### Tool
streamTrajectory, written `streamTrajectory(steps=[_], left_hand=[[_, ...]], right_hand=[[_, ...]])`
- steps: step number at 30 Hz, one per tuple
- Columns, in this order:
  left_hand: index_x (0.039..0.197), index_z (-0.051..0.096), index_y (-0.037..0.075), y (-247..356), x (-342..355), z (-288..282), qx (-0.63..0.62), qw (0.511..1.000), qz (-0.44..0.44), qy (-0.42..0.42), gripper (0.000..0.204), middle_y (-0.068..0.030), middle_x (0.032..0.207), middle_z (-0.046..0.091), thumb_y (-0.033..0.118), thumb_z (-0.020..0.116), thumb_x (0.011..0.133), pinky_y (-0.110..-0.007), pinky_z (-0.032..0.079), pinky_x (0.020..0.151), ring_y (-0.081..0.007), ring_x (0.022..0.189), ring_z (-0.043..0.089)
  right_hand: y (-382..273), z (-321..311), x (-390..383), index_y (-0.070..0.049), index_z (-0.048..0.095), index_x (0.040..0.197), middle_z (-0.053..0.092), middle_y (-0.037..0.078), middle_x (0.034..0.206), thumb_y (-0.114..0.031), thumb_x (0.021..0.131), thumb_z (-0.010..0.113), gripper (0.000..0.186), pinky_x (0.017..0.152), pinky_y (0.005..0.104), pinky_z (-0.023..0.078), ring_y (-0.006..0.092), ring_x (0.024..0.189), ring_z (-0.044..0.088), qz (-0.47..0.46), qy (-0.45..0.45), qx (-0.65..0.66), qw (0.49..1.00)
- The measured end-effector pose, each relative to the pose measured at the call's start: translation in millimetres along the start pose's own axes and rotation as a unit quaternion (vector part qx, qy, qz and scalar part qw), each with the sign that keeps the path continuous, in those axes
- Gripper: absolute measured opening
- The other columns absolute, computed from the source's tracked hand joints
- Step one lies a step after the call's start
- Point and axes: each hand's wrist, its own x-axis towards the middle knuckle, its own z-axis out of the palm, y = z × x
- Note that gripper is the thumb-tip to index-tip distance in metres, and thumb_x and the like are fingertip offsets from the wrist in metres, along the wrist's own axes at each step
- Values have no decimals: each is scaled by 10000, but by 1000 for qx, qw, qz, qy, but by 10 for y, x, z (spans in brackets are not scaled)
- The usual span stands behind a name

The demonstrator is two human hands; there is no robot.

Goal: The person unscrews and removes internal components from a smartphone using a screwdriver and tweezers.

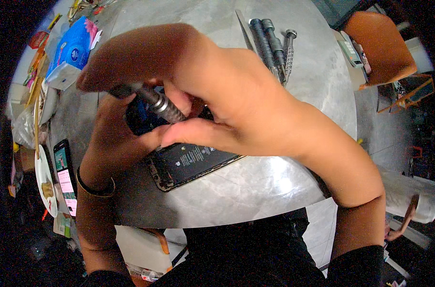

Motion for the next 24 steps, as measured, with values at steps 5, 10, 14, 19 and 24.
streamTrajectory(steps=[5, 10, 14, 19, 24], left_hand=[[1142, 559, 44, -57, -35, 5, 5, 1000, 14, 8, 579, -110, 1069, 630, 74, 798, 614, -376, 474, 873, -251, 1001, 612], [1141, 568, 58, -73, -26, 15, -16, 998, 53, 23, 583, -141, 1131, 607, 78, 791, 602, -404, 439, 930, -277, 1066, 588], [1099, 592, 59, 18, -5, -42, 42, 999, 14, -2, 529, -133, 1151, 608, 83, 783, 607, -396, 448, 925, -269, 1058, 600], [1116, 568, 56, -74, -42, -14, 2, 1000, 31, 1, 584, -136, 1141, 619, 79, 807, 583, -396, 458, 918, -281, 1053, 609], [1171, 514, 56, -63, -8, -22, 71, 995, 70, 1, 663, -159, 1178, 596, 86, 825, 585, -404, 466, 910, -300, 1085, 594]], right_hand=[[64, 117, -132, -26, 96, 1439, 509, 257, 1187, 2, 708, 770, 995, 724, 319, 583, 267, 1002, 636, 7, 86, 24, 996], [51, 57, -54, -10, 104, 1426, 546, 232, 1145, 15, 719, 754, 961, 707, 311, 591, 258, 917, 667, 8, 40, -8, 999], [2, 30, 19, -4, 153, 1414, 584, 170, 1065, -3, 695, 780, 955, 702, 310, 590, 240, 857, 676, -4, -8, -60, 998], [56, 63, 25, 6, 207, 1395, 565, 177, 1116, -11, 699, 785, 905, 739, 311, 578, 242, 912, 656, -23, 27, -18, 999], [108, 66, 11, 16, 262, 1376, 547, 184, 1167, -20, 703, 790, 856, 776, 312, 565, 245, 966, 635, -28, 59, 9, 998]])
